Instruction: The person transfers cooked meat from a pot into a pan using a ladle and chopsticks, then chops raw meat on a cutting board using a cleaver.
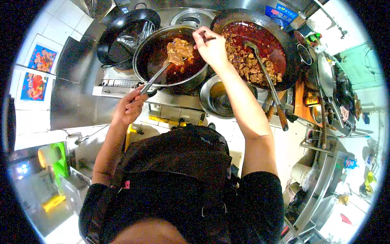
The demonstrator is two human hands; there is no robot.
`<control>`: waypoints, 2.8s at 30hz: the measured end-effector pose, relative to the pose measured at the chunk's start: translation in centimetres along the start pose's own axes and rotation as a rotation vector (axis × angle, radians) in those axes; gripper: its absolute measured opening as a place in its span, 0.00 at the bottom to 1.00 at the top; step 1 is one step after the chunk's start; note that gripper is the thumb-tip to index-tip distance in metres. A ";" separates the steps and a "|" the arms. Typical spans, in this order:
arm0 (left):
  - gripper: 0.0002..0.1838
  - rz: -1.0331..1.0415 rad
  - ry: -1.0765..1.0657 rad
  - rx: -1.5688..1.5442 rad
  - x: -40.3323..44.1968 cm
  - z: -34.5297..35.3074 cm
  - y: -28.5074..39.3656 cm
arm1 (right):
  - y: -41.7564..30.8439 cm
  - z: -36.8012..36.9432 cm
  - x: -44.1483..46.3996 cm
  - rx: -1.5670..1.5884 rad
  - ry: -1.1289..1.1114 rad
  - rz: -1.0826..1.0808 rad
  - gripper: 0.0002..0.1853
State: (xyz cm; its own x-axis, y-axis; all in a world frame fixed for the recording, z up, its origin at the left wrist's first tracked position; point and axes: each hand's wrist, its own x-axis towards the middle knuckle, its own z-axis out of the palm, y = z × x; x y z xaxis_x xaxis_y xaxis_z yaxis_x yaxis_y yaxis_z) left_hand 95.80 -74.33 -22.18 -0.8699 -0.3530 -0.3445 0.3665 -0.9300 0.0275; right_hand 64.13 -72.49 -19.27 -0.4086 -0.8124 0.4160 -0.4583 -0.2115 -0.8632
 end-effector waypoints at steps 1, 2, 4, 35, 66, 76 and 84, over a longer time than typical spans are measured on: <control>0.14 0.000 0.005 0.000 0.1 -0.5 -0.1 | -0.2 -0.3 0.3 -0.052 -0.049 0.004 0.07; 0.15 -0.003 -0.007 -0.054 0.2 -1.1 -0.3 | 0.6 -0.5 1.1 -0.149 -0.108 -0.051 0.07; 0.16 -0.008 -0.019 -0.105 0.4 -1.4 -0.8 | -1.0 -1.2 2.1 -0.185 -0.209 -0.066 0.07; 0.12 0.057 -0.083 -0.017 1.4 1.3 1.1 | -10.2 -31.6 -23.5 0.552 0.976 0.169 0.04; 0.09 -0.687 -0.420 0.482 60.9 48.2 -73.4 | -4.2 -81.1 -60.2 0.325 1.686 0.022 0.05; 0.09 -0.931 -0.420 0.498 78.0 49.9 -94.9 | 1.3 -98.8 -58.4 0.211 1.817 0.111 0.05; 0.08 -0.805 -0.369 0.586 85.4 49.4 -101.1 | 13.3 -117.5 -51.5 0.368 1.671 0.200 0.05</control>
State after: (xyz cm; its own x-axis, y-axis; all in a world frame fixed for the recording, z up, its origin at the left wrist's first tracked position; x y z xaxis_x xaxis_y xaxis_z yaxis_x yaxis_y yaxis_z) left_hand -31.88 -15.48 -8.03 -0.8678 0.4708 -0.1592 -0.4927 -0.7728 0.4002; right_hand -13.65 30.37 -18.58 -0.8558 0.5110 -0.0804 -0.2085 -0.4829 -0.8505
